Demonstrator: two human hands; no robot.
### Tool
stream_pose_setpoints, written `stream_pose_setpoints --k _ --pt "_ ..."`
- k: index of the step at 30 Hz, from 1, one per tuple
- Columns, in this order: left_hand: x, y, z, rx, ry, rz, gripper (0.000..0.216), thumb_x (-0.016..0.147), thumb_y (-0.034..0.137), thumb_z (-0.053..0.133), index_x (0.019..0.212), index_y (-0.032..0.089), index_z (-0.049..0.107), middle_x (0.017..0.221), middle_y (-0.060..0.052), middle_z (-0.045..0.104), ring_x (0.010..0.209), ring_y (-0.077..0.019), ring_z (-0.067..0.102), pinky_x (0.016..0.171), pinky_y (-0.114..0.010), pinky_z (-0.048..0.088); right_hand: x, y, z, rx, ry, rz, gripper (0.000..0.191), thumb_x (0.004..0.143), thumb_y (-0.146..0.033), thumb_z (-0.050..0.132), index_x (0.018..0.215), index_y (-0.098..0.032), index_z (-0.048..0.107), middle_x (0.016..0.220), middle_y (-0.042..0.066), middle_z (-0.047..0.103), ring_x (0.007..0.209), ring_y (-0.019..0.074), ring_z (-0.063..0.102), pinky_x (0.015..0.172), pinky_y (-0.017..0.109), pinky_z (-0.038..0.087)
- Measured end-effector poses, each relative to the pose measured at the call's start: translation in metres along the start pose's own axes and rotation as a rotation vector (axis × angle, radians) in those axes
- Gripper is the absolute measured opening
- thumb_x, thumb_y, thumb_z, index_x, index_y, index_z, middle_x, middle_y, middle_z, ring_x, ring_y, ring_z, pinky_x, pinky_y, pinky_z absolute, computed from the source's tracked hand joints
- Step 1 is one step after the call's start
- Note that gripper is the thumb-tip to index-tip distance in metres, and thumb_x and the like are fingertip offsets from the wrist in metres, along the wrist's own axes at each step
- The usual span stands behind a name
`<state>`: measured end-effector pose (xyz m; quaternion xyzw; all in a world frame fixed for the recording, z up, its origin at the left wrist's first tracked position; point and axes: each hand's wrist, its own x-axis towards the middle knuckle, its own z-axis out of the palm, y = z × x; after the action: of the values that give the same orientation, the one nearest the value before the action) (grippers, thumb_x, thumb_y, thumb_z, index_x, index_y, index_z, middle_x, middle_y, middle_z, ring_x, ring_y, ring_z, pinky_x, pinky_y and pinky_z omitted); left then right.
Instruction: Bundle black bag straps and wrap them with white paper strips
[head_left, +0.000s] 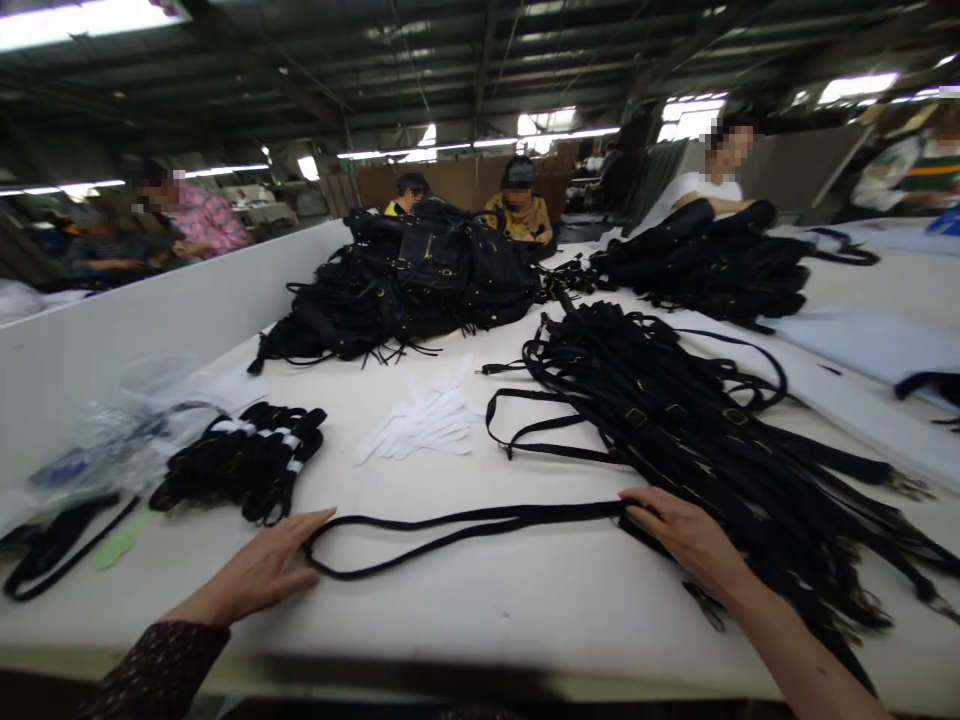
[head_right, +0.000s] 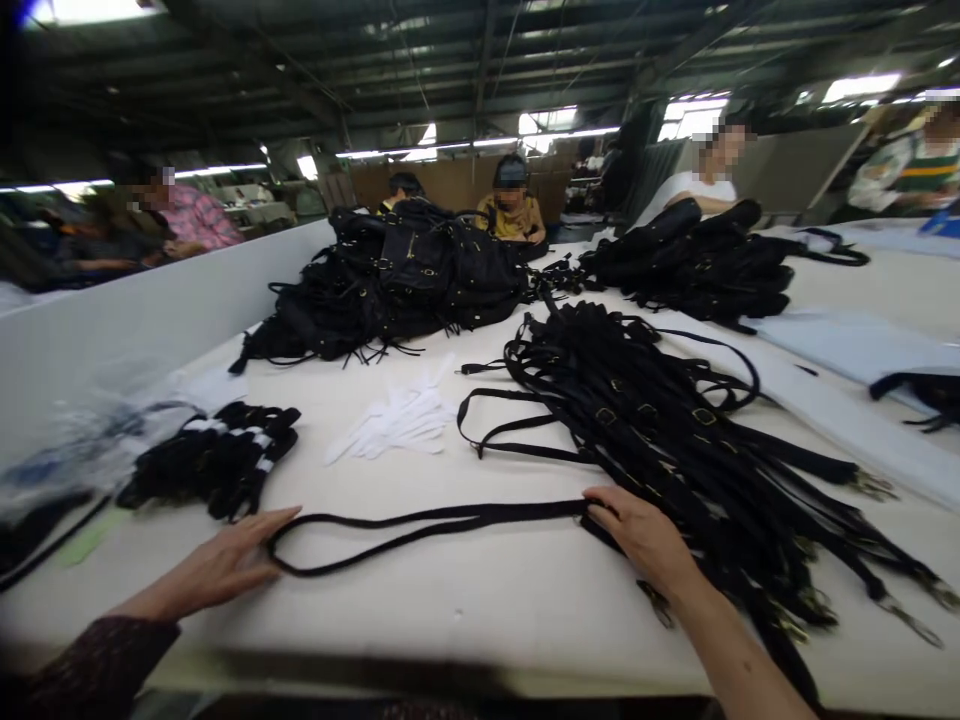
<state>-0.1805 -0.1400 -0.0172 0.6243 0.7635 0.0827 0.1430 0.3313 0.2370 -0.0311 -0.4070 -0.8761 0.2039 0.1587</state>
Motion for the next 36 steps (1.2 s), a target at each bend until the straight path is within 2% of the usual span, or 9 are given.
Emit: stream_pose_setpoints --k 6,9,13,15,18,21,25,30,36 --pt "-0.002 0.017 -0.030 -0.063 -0.023 -0.096 0.076 0.087 0.047 0.057 0.151 0.030 0.022 0.157 -0.008 0.039 0.142 -0.0286 0.039 0.118 -0.049 0.031 0.009 0.037 0.014 -0.051 0.036 -0.080 0.040 0.083 -0.056 0.054 0.108 -0.030 0.070 0.113 0.007 0.073 0.101 0.0290 0.070 0.096 0.041 0.053" --pt "0.003 0.027 -0.031 -0.047 -0.038 -0.056 0.078 0.085 0.046 0.059 0.152 0.032 0.020 0.158 -0.008 0.037 0.142 -0.0285 0.037 0.119 -0.050 0.029 0.012 0.051 0.021 -0.056 0.047 -0.131 0.034 0.083 -0.051 0.059 0.110 -0.033 0.069 0.114 0.008 0.073 0.102 0.0293 0.070 0.094 0.038 0.053" --pt "0.013 0.039 -0.008 -0.015 0.007 0.019 0.083 0.080 0.040 0.066 0.151 0.030 0.023 0.155 -0.009 0.042 0.139 -0.0283 0.041 0.117 -0.046 0.033 0.011 0.047 0.019 -0.050 0.072 -0.134 0.034 0.083 -0.050 0.058 0.108 -0.031 0.070 0.111 0.008 0.074 0.099 0.0293 0.071 0.092 0.038 0.055" --pt "0.016 0.041 0.006 -0.003 0.088 0.013 0.071 0.083 0.037 0.063 0.147 0.028 0.032 0.147 -0.009 0.051 0.134 -0.0279 0.047 0.114 -0.046 0.037 0.008 0.037 0.015 -0.046 0.067 -0.097 0.038 0.084 -0.053 0.054 0.108 -0.029 0.070 0.110 0.007 0.074 0.099 0.0282 0.071 0.094 0.040 0.055" --pt "0.019 0.034 0.022 0.007 0.160 0.004 0.030 0.092 0.037 0.052 0.117 0.026 0.062 0.116 -0.006 0.070 0.111 -0.0248 0.062 0.104 -0.044 0.046 0.004 0.023 0.010 -0.031 0.046 -0.060 0.040 0.085 -0.053 0.049 0.106 -0.027 0.070 0.109 0.005 0.074 0.100 0.0257 0.070 0.097 0.039 0.053" --pt "0.016 0.023 0.032 0.029 0.209 0.009 0.025 0.095 0.039 0.047 0.095 0.025 0.067 0.095 -0.003 0.072 0.096 -0.0209 0.065 0.099 -0.043 0.048 0.002 0.018 0.008 -0.016 0.033 -0.058 0.038 0.087 -0.051 0.048 0.105 -0.026 0.070 0.109 0.005 0.074 0.100 0.0246 0.069 0.096 0.038 0.053" --pt "0.009 0.022 0.042 0.117 0.327 0.024 0.025 0.091 0.043 0.053 0.103 0.027 0.067 0.108 -0.004 0.071 0.104 -0.0224 0.065 0.100 -0.043 0.049 -0.001 0.019 0.009 0.003 0.037 -0.049 0.037 0.089 -0.048 0.047 0.106 -0.026 0.070 0.110 0.006 0.073 0.100 0.0248 0.068 0.092 0.039 0.053" --pt "0.037 0.073 0.063 0.119 0.404 0.087 0.065 0.086 0.052 0.059 0.144 0.031 0.038 0.139 -0.010 0.059 0.126 -0.0285 0.055 0.105 -0.049 0.047 -0.009 0.012 0.008 -0.010 0.042 -0.045 0.030 0.090 -0.037 0.048 0.110 -0.027 0.069 0.110 0.004 0.071 0.100 0.0229 0.067 0.093 0.038 0.052" --pt "0.103 0.158 0.088 -0.131 0.282 0.192 0.053 0.088 0.044 0.056 0.138 0.030 0.046 0.123 -0.006 0.067 0.114 -0.0251 0.062 0.099 -0.046 0.051 -0.020 -0.003 -0.005 -0.003 0.039 -0.010 0.033 0.089 -0.028 0.053 0.120 -0.025 0.065 0.119 0.004 0.070 0.107 0.0205 0.066 0.099 0.035 0.050"
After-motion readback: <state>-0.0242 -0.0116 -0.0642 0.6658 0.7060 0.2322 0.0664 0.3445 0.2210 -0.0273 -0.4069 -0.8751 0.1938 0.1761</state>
